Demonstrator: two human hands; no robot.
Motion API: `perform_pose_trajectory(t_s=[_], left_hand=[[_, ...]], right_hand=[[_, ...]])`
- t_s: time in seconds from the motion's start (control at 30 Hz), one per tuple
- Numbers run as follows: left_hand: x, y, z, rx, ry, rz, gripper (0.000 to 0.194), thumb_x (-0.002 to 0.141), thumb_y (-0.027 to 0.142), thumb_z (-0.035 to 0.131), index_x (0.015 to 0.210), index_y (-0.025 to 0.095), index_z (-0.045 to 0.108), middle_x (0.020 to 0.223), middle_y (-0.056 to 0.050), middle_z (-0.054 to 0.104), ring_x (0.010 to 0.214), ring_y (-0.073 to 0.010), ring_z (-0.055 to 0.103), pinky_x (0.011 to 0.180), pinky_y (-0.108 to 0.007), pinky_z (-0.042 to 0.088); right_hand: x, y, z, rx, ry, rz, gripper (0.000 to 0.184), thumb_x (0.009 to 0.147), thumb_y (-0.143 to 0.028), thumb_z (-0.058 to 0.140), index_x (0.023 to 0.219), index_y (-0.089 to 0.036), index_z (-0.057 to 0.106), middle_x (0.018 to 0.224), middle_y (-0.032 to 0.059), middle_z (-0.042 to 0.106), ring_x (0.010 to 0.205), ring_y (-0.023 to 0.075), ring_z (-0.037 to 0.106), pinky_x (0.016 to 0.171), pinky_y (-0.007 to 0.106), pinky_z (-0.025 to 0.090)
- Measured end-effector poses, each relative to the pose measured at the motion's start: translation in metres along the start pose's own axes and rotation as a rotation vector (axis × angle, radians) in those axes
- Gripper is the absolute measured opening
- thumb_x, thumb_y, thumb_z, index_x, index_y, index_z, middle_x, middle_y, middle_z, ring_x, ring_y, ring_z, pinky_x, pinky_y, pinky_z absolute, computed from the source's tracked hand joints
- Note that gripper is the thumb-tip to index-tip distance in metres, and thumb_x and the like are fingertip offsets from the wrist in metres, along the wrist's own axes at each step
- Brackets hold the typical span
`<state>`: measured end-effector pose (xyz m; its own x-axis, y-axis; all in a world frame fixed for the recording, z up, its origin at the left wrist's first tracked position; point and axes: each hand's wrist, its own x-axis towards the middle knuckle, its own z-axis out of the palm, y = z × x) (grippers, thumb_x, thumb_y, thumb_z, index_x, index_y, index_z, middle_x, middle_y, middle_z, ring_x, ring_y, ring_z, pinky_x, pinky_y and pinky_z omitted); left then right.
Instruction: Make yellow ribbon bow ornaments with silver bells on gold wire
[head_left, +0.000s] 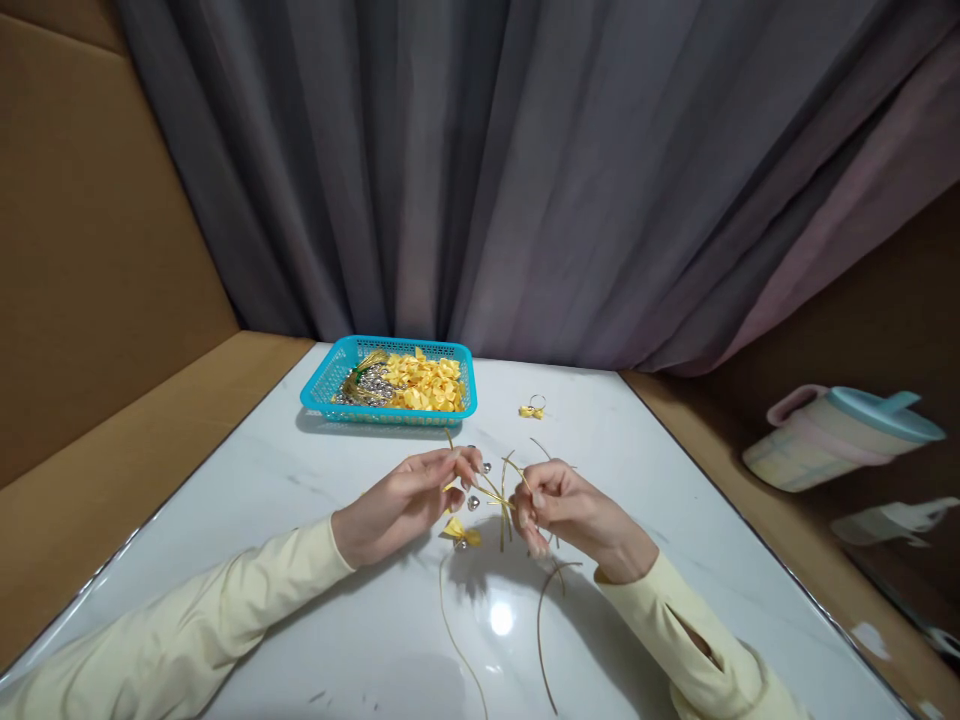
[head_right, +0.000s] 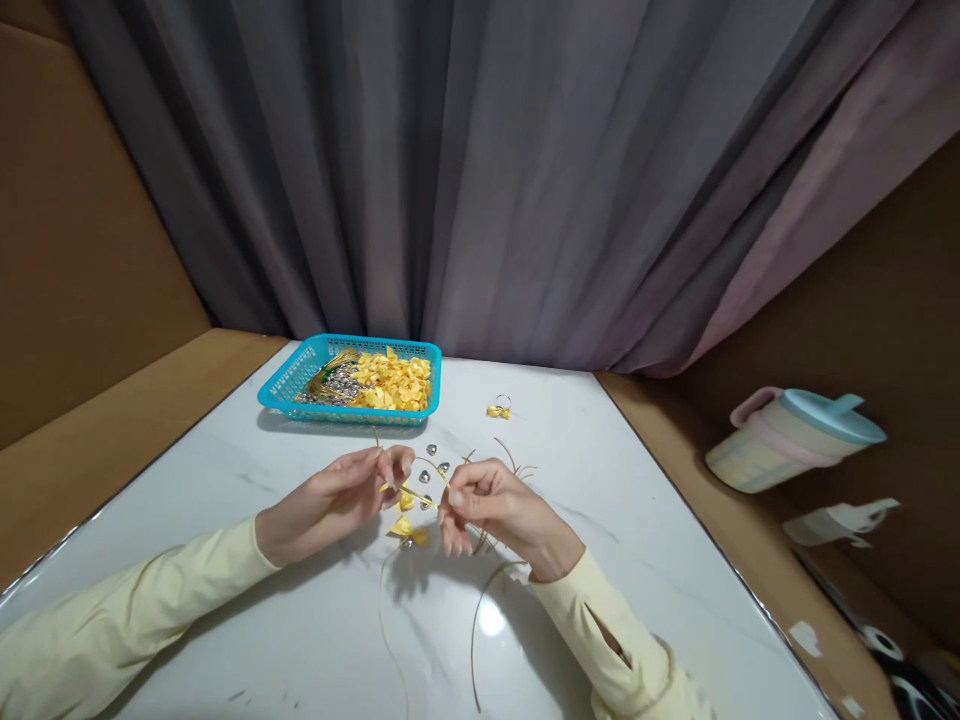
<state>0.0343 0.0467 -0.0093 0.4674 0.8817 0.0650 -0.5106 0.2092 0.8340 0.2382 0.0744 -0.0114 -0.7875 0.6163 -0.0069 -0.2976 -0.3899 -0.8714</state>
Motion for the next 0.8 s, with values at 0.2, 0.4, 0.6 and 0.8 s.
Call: perform_pose_trajectory(t_s=[0.2,0.4,0.6,0.8], left_hand=[[-0.002,0.003,0.005,-0.022,0.05,-0.037,0.022,0.08,0.035,0.065,0.079,0.014,0.071,0.083,-0.006,0.062,0.069,-0.0119,0.048,0.065,-0.024,0.037],[-0.001,0.004,0.009,0.048,0.331,-0.045,0.019,0.086,0.029,0.058,0.097,0.019,0.07,0.11,-0.006,0.064,0.087,-0.0132,0.053,0.076,-0.022,0.039],[-0.001,0.005,0.006,-0.071,0.217,-0.111,0.014,0.079,0.026,0.067,0.081,0.012,0.067,0.091,-0.005,0.069,0.066,-0.0082,0.061,0.053,-0.013,0.045],[-0.004,0.003,-0.001,-0.165,0.011,-0.168,0.023,0.073,0.03,0.073,0.069,0.011,0.062,0.063,-0.001,0.066,0.041,-0.0043,0.056,0.037,-0.01,0.042]], right_hand=[[0.004,0.001,0.014,0.139,0.224,-0.186,0.014,0.075,-0.03,0.07,0.07,-0.018,0.067,0.087,-0.0016,0.065,0.05,0.0012,0.05,0.039,0.01,0.04],[0.004,0.001,0.039,0.263,0.449,-0.178,0.015,0.075,-0.03,0.071,0.075,-0.015,0.066,0.077,-0.0016,0.065,0.04,-0.0004,0.039,0.037,0.011,0.038],[0.007,0.01,0.041,0.332,0.475,-0.113,0.017,0.065,-0.021,0.078,0.074,-0.013,0.066,0.061,-0.0039,0.062,0.043,-0.0005,0.047,0.038,0.006,0.038],[0.006,0.008,0.038,0.269,0.32,-0.03,0.014,0.068,-0.019,0.075,0.069,-0.01,0.064,0.054,-0.0013,0.064,0.027,-0.0016,0.038,0.027,0.008,0.03]])
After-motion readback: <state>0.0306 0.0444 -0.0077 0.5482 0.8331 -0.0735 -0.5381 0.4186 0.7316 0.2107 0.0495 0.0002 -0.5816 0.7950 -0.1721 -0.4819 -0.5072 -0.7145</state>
